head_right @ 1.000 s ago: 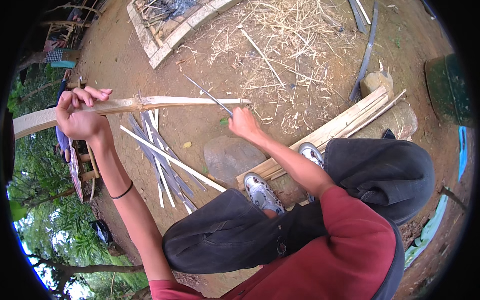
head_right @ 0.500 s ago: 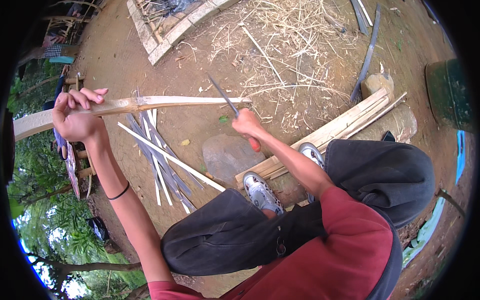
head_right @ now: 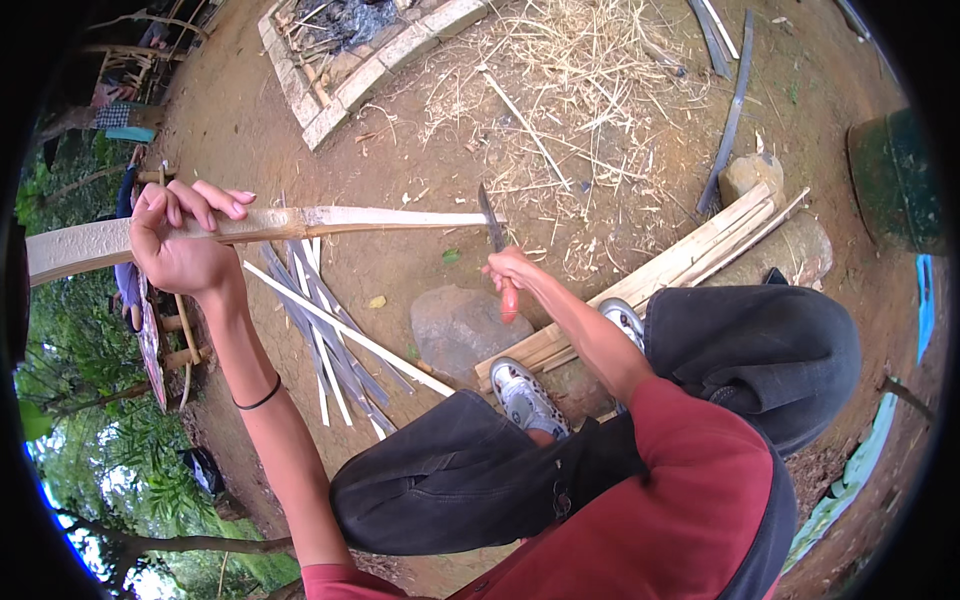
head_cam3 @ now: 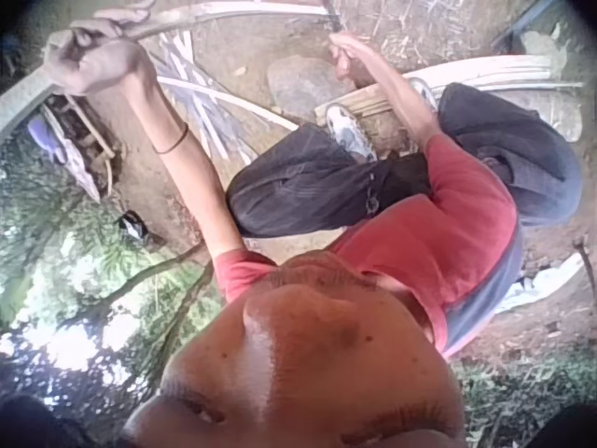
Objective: The person shaves a long strip of bamboo using a knife, drawing the blade along the length of the material to remove thin layers.
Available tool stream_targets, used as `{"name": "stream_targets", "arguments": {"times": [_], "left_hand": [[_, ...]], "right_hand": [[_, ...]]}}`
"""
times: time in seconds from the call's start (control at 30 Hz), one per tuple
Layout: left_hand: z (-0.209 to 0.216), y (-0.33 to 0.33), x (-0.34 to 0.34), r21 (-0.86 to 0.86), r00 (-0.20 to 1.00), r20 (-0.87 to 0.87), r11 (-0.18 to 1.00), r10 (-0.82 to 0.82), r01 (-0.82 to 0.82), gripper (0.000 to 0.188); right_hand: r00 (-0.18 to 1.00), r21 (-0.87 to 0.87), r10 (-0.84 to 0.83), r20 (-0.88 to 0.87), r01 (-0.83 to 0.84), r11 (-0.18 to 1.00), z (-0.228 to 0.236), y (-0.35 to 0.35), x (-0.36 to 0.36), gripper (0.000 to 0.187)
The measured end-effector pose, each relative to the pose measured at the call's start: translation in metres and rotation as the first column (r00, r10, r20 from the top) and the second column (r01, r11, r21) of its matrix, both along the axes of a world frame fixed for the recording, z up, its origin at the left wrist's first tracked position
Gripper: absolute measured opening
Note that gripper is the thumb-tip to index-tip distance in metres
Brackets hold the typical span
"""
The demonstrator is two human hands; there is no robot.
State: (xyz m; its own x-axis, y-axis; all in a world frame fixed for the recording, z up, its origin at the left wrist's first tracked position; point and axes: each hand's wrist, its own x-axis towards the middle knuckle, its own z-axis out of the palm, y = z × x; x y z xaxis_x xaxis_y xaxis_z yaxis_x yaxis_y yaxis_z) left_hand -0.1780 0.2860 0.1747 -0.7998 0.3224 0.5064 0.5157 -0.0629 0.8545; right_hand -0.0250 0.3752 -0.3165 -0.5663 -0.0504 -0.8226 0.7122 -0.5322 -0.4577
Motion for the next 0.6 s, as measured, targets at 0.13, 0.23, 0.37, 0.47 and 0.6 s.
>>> {"name": "stream_targets", "arguments": {"times": [0.13,0.23,0.37,0.47,0.6], "left_hand": [[-0.007,-0.014,-0.005,-0.017,0.999,-0.014,0.999,0.040,-0.040,0.025],[-0.006,-0.013,-0.004,-0.051,0.998,-0.026,0.997,0.053,-0.055,0.023],[-0.008,-0.029,-0.010,-0.024,1.000,0.005,0.999,-0.030,0.030,0.024],[-0.003,-0.013,0.001,-0.053,1.000,0.027,0.999,-0.004,0.005,0.024],[0.001,-0.003,0.002,-0.042,0.996,0.075,0.998,-0.038,0.041,0.022]], "right_hand": [[0.984,0.443,0.176,-0.028,-0.146,0.885,0.088,0.001,-0.007,0.019],[0.919,0.790,0.368,-0.141,-0.120,0.601,0.121,-0.007,-0.013,0.019],[0.901,0.892,0.423,-0.093,-0.113,0.438,0.092,-0.020,0.003,0.019],[0.930,0.882,0.363,0.049,-0.211,0.422,0.014,-0.005,0.029,0.020],[0.996,0.047,0.078,-0.035,-0.076,0.996,-0.019,0.006,0.008,0.018]]}}
